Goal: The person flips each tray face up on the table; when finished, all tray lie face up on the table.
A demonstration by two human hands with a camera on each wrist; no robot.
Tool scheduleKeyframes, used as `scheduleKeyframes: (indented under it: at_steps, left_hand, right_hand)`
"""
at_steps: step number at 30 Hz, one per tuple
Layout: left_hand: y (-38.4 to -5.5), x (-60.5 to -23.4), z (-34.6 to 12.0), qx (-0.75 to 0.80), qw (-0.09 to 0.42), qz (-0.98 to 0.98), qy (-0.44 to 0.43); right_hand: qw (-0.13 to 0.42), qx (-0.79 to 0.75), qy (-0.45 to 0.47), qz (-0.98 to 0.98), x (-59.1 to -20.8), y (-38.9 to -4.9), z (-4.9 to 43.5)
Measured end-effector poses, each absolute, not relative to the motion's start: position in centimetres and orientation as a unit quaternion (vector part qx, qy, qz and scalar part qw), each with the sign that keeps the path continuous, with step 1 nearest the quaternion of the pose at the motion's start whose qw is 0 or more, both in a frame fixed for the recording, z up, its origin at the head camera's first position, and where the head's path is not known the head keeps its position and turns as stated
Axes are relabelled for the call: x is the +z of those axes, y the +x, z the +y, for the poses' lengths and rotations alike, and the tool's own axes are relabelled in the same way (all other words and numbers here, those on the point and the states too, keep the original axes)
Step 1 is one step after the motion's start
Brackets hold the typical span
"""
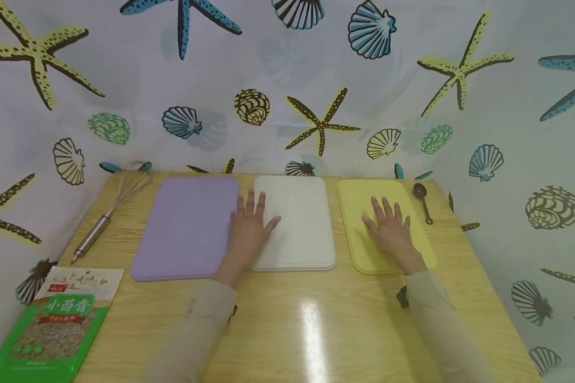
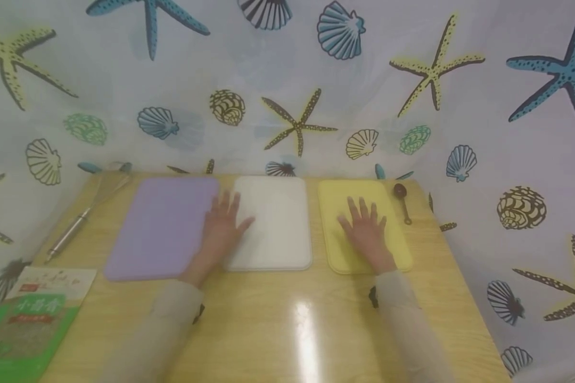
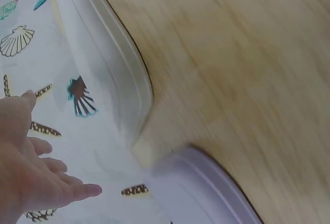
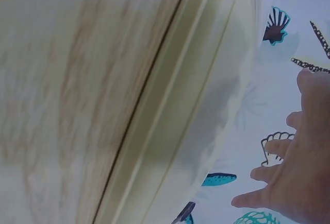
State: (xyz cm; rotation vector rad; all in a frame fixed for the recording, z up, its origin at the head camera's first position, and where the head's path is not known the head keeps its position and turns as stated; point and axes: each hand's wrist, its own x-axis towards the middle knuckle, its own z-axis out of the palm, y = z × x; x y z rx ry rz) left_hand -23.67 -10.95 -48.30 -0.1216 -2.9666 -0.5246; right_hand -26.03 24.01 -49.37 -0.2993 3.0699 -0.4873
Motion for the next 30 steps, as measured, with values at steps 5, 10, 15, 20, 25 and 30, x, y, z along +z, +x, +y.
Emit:
scheduleKeyframes:
  at_steps: [5, 10, 15, 20, 25, 30]
  left_hand:
    - [-23.7, -48.1, -8.4, -0.168, 0.053, -0.983, -0.049]
    - [-24.1, -48.4, -5.8, -0.186, 0.034, -0.981, -0.055]
    - [-24.4, -48.6, -3.1, -0.211, 0.026, -0.975, -0.061]
    - [-24.4, -48.6, -0.2, -0.227, 0.020, -0.969, -0.096]
    - [-24.3, -48.6, 2.2, -0.246, 0.015, -0.962, -0.118]
    - [-23.7, -48.2, 4.2, -0.278, -0.008, -0.952, -0.127]
  right_hand:
    - [0.018, -0.157, -0.087, 0.984, -49.9, -26.6, 25.6]
    - [0.021, -0.159, -0.081, 0.984, -50.3, -26.9, 26.8]
    - [0.014, -0.163, -0.084, 0.983, -50.4, -27.1, 27.7]
    - [0.016, -0.160, -0.080, 0.984, -50.6, -27.1, 28.9]
    - [0.026, -0.159, -0.069, 0.984, -50.5, -27.1, 29.6]
    - [0.033, -0.163, -0.066, 0.984, -50.5, -27.0, 29.8]
